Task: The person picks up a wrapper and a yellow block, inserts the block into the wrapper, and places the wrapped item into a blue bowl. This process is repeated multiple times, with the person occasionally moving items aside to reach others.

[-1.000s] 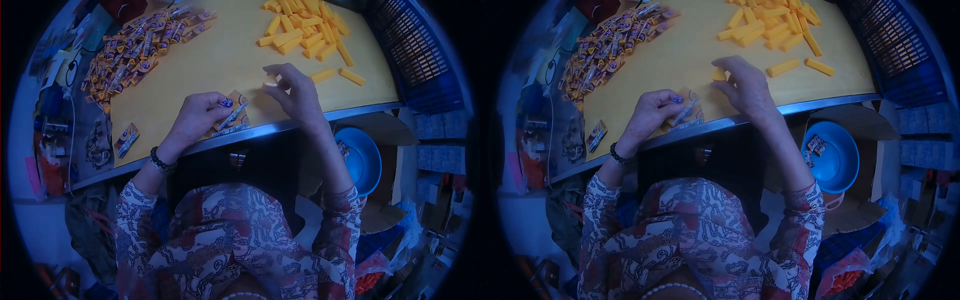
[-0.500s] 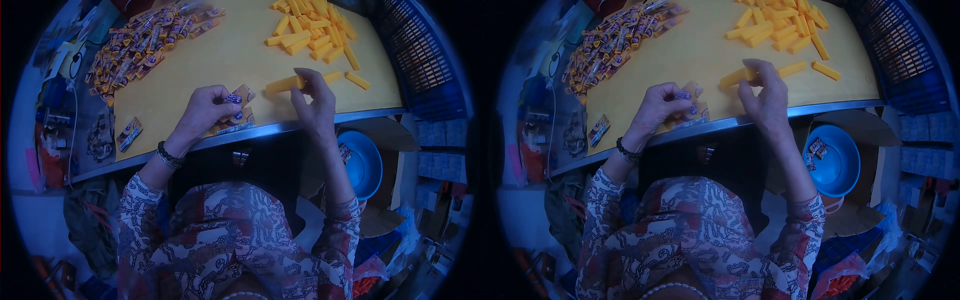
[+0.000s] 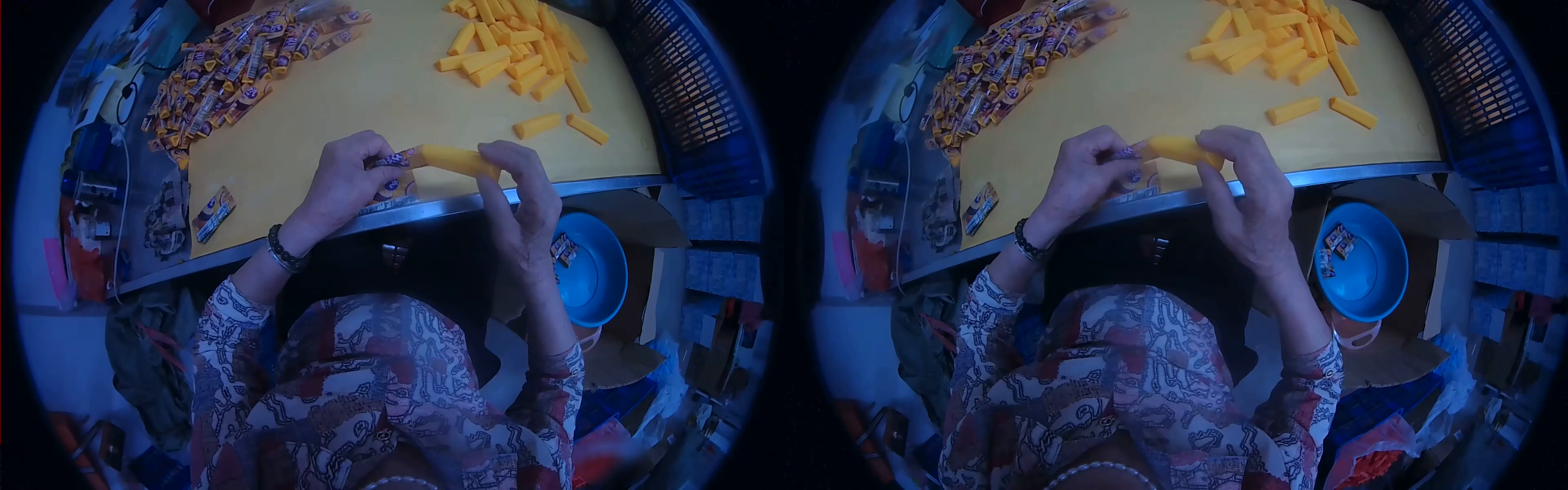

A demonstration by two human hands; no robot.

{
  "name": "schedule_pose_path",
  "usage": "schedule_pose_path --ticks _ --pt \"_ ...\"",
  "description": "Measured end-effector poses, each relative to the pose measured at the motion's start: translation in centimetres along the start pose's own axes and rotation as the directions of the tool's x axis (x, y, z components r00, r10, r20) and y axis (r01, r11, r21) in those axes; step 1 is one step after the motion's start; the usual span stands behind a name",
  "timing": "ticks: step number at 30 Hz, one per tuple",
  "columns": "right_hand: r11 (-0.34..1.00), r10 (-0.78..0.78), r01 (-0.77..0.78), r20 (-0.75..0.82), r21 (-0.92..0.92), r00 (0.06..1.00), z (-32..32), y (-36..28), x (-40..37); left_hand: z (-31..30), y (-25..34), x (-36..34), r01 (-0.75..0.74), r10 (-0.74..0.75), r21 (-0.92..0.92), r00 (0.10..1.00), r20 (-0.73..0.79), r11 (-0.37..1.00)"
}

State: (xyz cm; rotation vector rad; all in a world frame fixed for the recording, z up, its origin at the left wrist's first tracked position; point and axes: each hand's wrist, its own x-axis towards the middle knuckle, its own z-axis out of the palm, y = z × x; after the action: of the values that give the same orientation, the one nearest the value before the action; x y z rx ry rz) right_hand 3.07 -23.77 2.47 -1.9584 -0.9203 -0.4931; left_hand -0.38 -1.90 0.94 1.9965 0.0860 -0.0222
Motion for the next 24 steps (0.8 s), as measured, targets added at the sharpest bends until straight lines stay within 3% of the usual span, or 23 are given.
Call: schedule_pose_path --ticks 1,3,4,6,10,12,13,15,18,22,24 --pt "1.000 0.001 -0.001 0.000 0.000 1.000 -0.1 0.3 -0.1 0.0 0.2 -0.1 0.004 -0.004 -0.016 1.000 0.012 1.000" --pt "0.956 0.164 -0.171 0.048 0.238 0.985 -0.2 1.2 -0.2 0.2 0.1 -0.2 0.007 -0.006 -0.033 1.000 0.027 0.999" --pt "0.956 0.166 -0.172 0.046 0.238 0.985 -0.4 1.2 -0.2 0.4 -0.4 -0.2 -0.026 0.029 -0.065 0.999 0.039 0.998" --pt "0.721 0.452 -0.454 0.140 0.523 0.881 -0.7 1.0 0.2 0.6 -0.7 -0.3 -0.058 0.063 -0.095 0.997 0.048 0.994" --pt "0.688 0.445 -0.471 0.192 0.552 0.875 -0.9 1.7 0.6 0.7 -0.6 -0.5 -0.068 0.072 -0.072 0.996 0.050 0.995" --pt "0.866 0.275 -0.322 0.172 0.382 0.946 -0.9 2.0 0.7 0.7 -0.3 -0.6 -0.055 0.056 -0.025 0.997 0.058 0.998" --pt "0.865 0.276 -0.323 0.173 0.384 0.945 -1.1 1.8 0.9 0.7 -0.1 -0.7 -0.091 0.090 0.018 0.995 0.053 0.996" --pt "0.967 0.112 -0.149 0.180 0.207 0.977 -1.7 1.1 1.3 0.8 0.2 -0.7 -0.126 0.123 0.061 0.991 0.052 0.990" --pt "0.984 0.070 -0.092 0.144 0.153 0.987 -1.9 1.2 1.1 0.9 0.4 -0.8 -0.209 0.206 0.157 0.978 0.040 0.965" --pt "0.957 0.135 -0.166 0.141 0.237 0.981 -1.5 1.7 0.2 1.1 0.6 -0.9 -0.203 0.195 0.135 0.978 0.068 0.970" --pt "0.795 0.338 -0.372 0.158 0.479 0.928 -1.4 1.5 -0.3 1.1 0.5 -1.0 -0.198 0.189 0.134 0.979 0.081 0.971"
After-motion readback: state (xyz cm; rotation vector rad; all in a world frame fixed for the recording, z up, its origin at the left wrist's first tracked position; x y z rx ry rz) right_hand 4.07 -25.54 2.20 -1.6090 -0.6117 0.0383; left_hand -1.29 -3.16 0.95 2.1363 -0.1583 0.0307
